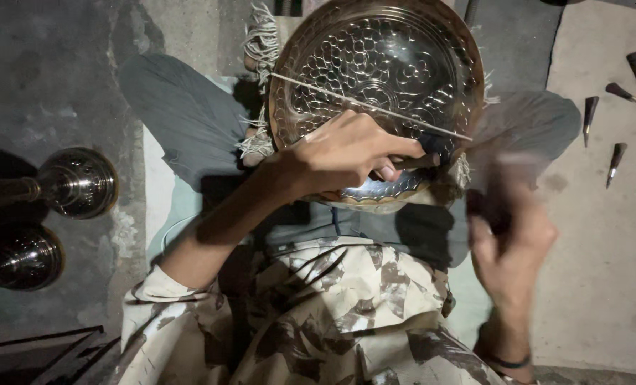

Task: The person sits cross-legged and uses a hammer and chisel to emboss a decorative pattern into a metal plate. They repeatedly strike the chisel along the plate's surface to create a textured design.

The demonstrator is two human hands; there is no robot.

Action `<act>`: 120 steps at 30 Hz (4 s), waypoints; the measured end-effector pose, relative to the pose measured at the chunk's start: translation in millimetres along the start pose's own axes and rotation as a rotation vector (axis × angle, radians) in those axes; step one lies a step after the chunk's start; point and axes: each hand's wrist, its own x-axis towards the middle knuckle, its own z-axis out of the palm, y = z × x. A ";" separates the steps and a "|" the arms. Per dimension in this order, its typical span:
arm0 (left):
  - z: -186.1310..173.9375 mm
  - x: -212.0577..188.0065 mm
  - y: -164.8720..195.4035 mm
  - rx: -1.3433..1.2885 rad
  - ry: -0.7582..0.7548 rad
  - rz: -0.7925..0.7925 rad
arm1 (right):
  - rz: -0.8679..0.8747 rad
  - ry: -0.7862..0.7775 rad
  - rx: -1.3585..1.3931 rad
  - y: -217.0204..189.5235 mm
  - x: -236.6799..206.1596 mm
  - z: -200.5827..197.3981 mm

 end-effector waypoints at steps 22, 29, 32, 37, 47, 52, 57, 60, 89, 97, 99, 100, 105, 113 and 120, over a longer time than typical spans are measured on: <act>31.7 -38.4 47.4 -0.018 0.804 -0.178 | -0.406 -0.739 -0.823 -20.5 134.2 -29.6; 45.5 -42.2 65.9 -0.117 0.939 -0.431 | -0.691 -0.662 -0.685 -40.2 167.0 -17.9; 51.1 -42.0 64.3 -0.192 0.939 -0.507 | -0.681 -0.690 -0.674 -47.5 173.3 -15.2; 56.3 -44.2 62.9 -0.215 1.039 -0.441 | -0.643 -0.690 -0.847 -44.7 164.9 -16.5; 48.7 -35.3 51.1 -0.310 0.899 -0.347 | -0.474 -0.595 -0.441 -16.8 153.6 -32.8; 49.1 -32.6 51.6 -0.199 0.885 -0.387 | -0.502 -0.432 -0.045 -14.5 145.3 -34.2; 52.7 -32.4 52.4 -0.222 0.924 -0.370 | -0.564 -0.352 -0.260 -27.6 151.2 -44.0; 55.5 -33.3 51.6 -0.188 0.926 -0.388 | -0.550 -0.263 -0.054 -26.6 149.1 -40.9; 77.7 -34.6 49.4 -0.070 1.089 -0.322 | -0.679 -0.695 -1.067 -41.6 159.5 -35.3; 81.1 -32.2 47.6 -0.008 1.144 -0.283 | -0.723 -0.452 -0.744 -36.0 159.8 -38.9; 81.4 -32.6 47.1 -0.002 1.148 -0.282 | -0.666 -0.602 -0.934 -34.6 160.9 -35.6; 80.8 -33.0 47.3 -0.008 1.140 -0.283 | -0.616 -0.717 -1.111 -34.1 161.3 -34.1; 72.9 -35.1 50.5 -0.040 1.104 -0.278 | -0.588 -0.683 -0.972 -33.6 161.9 -29.3; 53.4 -32.9 52.5 -0.141 0.916 -0.461 | -0.728 -0.550 -0.917 -38.5 157.5 -30.2; 43.2 -30.1 30.6 -0.017 0.799 -0.163 | -0.728 -0.544 -0.865 -43.5 145.0 -42.7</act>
